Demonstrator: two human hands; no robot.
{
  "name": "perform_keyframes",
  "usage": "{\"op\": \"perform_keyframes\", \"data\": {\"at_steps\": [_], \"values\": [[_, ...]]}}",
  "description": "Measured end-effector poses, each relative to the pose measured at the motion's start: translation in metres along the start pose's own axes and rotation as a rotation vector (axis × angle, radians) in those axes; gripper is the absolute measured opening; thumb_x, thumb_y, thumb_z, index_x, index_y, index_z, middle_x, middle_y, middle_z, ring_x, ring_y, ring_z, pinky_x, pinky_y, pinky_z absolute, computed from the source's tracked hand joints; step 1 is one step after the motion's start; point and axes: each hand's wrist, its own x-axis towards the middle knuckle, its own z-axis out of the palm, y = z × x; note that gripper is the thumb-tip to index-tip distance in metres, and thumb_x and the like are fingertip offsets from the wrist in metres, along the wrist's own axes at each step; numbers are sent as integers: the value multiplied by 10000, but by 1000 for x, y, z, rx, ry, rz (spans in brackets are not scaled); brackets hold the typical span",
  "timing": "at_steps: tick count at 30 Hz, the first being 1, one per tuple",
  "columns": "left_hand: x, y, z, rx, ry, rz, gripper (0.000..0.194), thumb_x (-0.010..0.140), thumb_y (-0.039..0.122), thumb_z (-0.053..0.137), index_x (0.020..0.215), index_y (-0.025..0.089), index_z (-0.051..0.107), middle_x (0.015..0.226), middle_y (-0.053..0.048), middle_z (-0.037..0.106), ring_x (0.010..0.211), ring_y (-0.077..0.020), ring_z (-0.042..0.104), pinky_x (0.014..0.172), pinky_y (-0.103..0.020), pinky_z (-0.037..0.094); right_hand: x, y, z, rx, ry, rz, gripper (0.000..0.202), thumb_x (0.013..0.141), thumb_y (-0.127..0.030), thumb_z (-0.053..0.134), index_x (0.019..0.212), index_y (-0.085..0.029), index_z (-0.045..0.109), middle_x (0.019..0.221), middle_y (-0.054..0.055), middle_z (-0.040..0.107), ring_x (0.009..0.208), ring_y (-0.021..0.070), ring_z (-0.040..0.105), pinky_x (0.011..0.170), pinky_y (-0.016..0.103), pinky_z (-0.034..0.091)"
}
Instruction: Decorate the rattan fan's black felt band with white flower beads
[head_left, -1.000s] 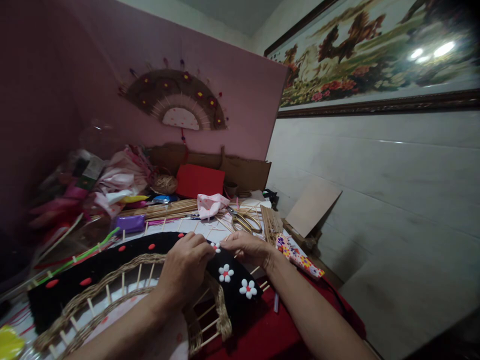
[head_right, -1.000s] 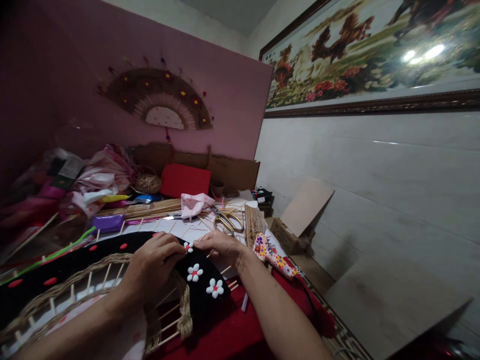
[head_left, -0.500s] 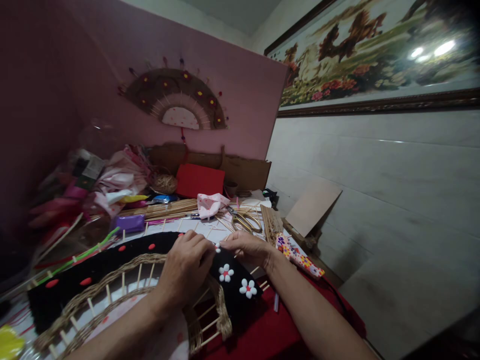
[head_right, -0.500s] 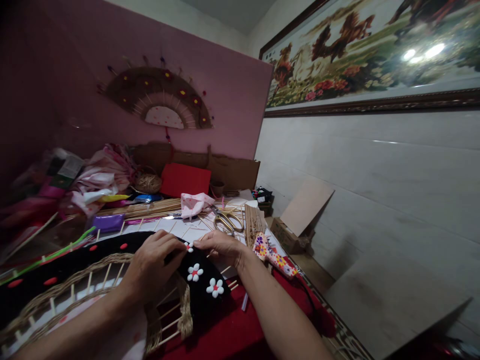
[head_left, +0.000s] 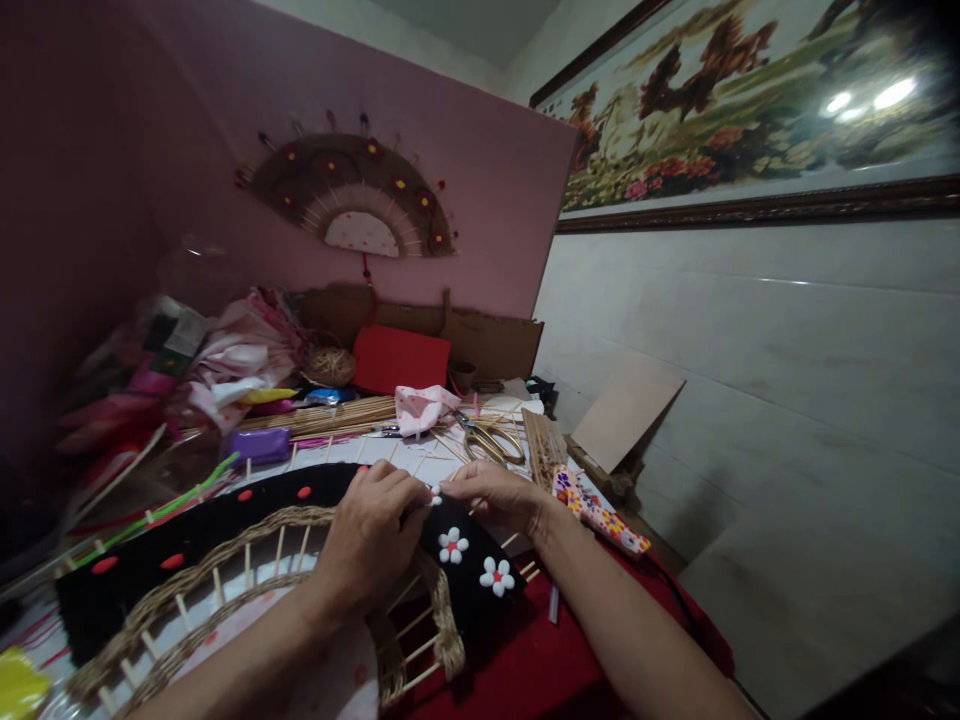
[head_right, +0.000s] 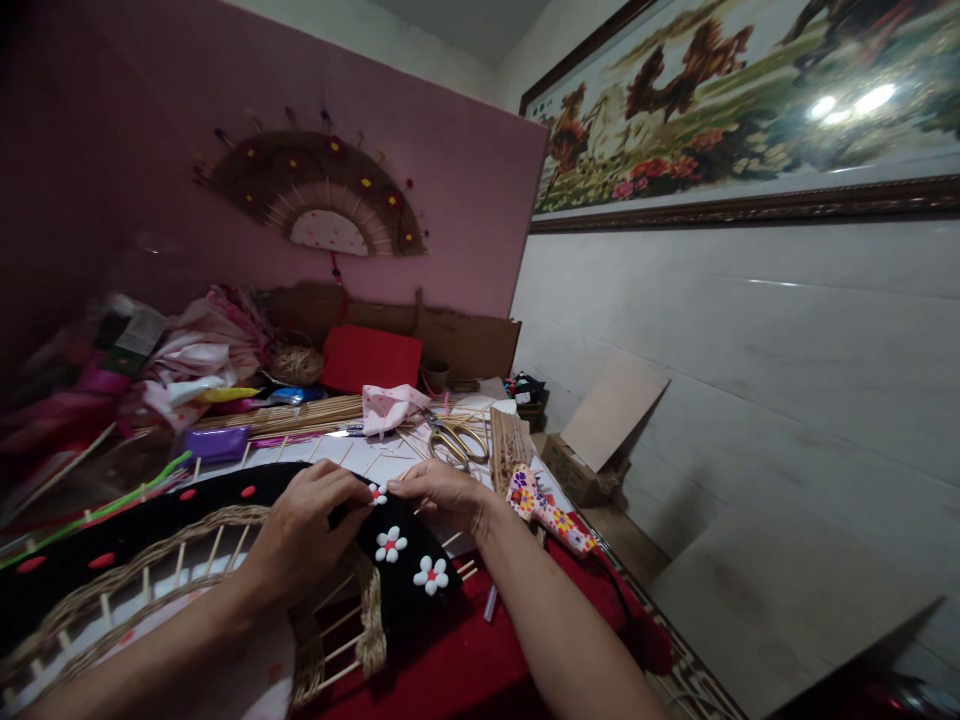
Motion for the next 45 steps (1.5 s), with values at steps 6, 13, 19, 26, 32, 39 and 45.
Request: {"op": "perform_keyframes", "data": {"at_steps": [6,13,19,26,32,39,45], "values": [[1,3,-6,-47,-7,-92,131,720,82,505,769,182,574,712,-13,554,730,-180,466,667,-325,376,1,0,-1,9,-5,-3,310,625,-329,754,581,-85,567,504,-54,472,437,22,365,423,170,195],[1,-1,-1,26,-36,-70,126,766,123,522,784,202,618,768,-19,614,808,-206,471,731,-360,376,-1,-2,3,17,11,7,320,620,-334,761,575,-85,565,502,-51,478,434,21,380,411,158,207],[1,-2,1,59,-29,-58,138,762,103,527,785,191,630,772,-26,624,793,-207,473,727,-358,380,-3,-1,2,3,-41,21,352,625,-389,755,730,-76,633,612,-7,572,522,49,491,487,161,324],[1,-2,1,67,-52,-69,120,773,125,534,791,190,633,781,-28,626,807,-209,478,719,-351,382,-3,-1,1,-50,0,37,380,508,-295,827,764,-102,623,600,-42,555,507,47,477,482,172,314],[1,-2,1,83,-78,-79,113,785,141,526,777,196,625,788,-23,631,818,-209,478,732,-354,378,-3,-1,5,-113,20,11,361,537,-325,806,746,-100,615,556,-45,534,467,47,446,451,182,281],[1,-3,2,106,-94,-75,124,803,173,510,801,206,629,795,-28,629,826,-214,476,745,-362,376,-6,-4,7,-147,25,-21,288,601,-314,766,701,-95,608,553,-42,516,472,34,402,433,174,229],[1,-3,2,106,-93,-78,131,799,167,509,800,210,633,784,-28,628,823,-214,481,747,-367,375,-6,-5,7,-113,0,-8,295,599,-324,763,678,-90,601,565,-35,526,482,37,415,443,173,230]]}}
